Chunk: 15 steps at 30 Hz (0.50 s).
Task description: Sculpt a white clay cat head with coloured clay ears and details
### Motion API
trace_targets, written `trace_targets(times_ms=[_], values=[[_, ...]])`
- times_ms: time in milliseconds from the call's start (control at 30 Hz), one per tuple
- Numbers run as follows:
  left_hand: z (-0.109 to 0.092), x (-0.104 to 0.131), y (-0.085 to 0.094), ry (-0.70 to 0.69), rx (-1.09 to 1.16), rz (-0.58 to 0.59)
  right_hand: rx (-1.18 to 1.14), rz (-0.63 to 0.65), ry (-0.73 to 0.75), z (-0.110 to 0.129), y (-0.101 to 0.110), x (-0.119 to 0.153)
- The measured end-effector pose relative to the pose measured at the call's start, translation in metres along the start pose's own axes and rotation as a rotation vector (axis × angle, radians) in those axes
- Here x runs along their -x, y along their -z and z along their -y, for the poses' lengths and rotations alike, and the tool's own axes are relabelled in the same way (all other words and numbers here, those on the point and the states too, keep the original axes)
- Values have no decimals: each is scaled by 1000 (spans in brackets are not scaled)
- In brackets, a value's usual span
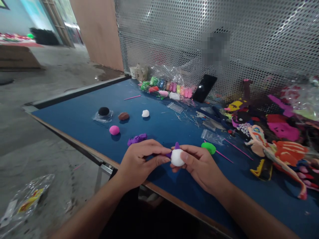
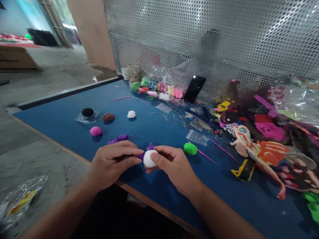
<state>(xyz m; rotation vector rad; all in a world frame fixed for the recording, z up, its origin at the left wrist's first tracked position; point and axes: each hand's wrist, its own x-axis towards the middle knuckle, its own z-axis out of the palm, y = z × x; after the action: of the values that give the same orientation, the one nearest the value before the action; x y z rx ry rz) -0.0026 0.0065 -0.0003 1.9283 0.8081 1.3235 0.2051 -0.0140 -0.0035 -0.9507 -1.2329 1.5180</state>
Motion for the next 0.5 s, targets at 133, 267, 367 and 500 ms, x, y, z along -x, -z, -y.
trace_targets(times_ms=[133,267,367,500], values=[[1,1,4,48,21,-3,8,19,-1,0,1,1],[2,2,4,54,37,4,23,5,-6,-1,1,2],[2,2,3,64,44,4,28,13,-6,-2,1,2],[1,1,2,72,38,23,18,18,-17,-2,1,1]])
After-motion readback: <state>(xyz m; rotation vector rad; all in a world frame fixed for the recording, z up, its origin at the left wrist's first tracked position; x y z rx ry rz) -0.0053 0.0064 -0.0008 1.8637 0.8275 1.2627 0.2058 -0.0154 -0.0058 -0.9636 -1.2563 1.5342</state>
